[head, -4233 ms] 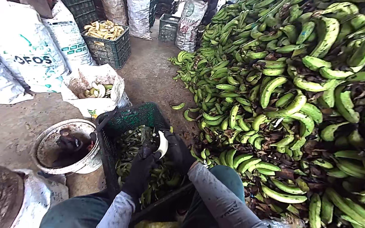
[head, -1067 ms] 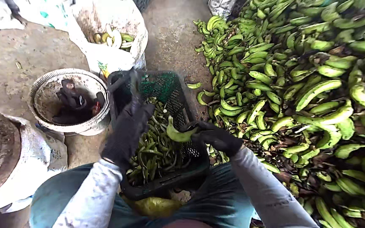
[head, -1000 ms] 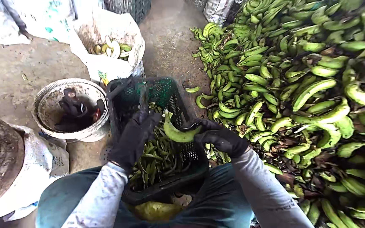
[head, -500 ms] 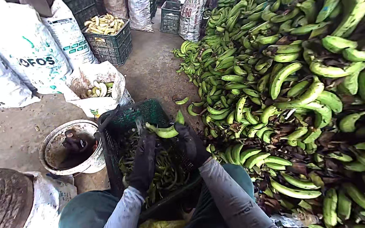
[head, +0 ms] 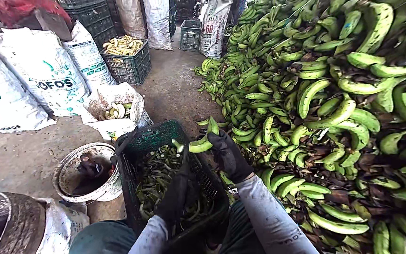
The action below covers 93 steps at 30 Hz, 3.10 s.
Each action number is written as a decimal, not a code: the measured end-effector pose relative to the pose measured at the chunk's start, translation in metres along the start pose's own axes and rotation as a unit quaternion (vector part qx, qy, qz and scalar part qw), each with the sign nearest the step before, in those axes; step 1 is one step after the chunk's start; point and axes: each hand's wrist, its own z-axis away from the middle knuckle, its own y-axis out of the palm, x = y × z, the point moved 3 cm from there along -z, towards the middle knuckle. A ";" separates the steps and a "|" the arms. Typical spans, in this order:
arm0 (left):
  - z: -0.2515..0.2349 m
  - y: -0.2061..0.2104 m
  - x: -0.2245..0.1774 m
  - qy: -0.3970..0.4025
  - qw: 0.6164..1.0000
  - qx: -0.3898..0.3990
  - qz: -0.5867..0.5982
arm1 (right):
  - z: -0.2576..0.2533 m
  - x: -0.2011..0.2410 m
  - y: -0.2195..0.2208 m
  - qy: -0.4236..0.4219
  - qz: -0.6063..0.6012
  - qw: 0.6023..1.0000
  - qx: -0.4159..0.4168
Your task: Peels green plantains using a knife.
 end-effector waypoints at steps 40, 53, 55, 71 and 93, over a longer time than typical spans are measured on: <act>0.009 -0.028 -0.044 0.145 0.962 0.067 -0.220 | -0.007 -0.054 0.006 -0.041 0.029 0.998 -0.030; -0.014 -0.082 -0.068 0.192 0.867 -0.231 -0.396 | 0.021 -0.071 0.028 0.059 -0.122 0.990 0.024; -0.005 -0.068 -0.063 0.176 0.915 -0.126 -0.340 | 0.010 -0.058 0.023 -0.031 -0.049 0.998 -0.027; -0.010 -0.087 -0.064 0.204 0.857 -0.237 -0.409 | 0.025 -0.057 0.042 0.116 -0.095 0.977 0.151; -0.022 -0.099 -0.052 0.299 0.774 -0.128 -0.543 | 0.025 -0.024 0.053 0.113 0.259 0.927 0.249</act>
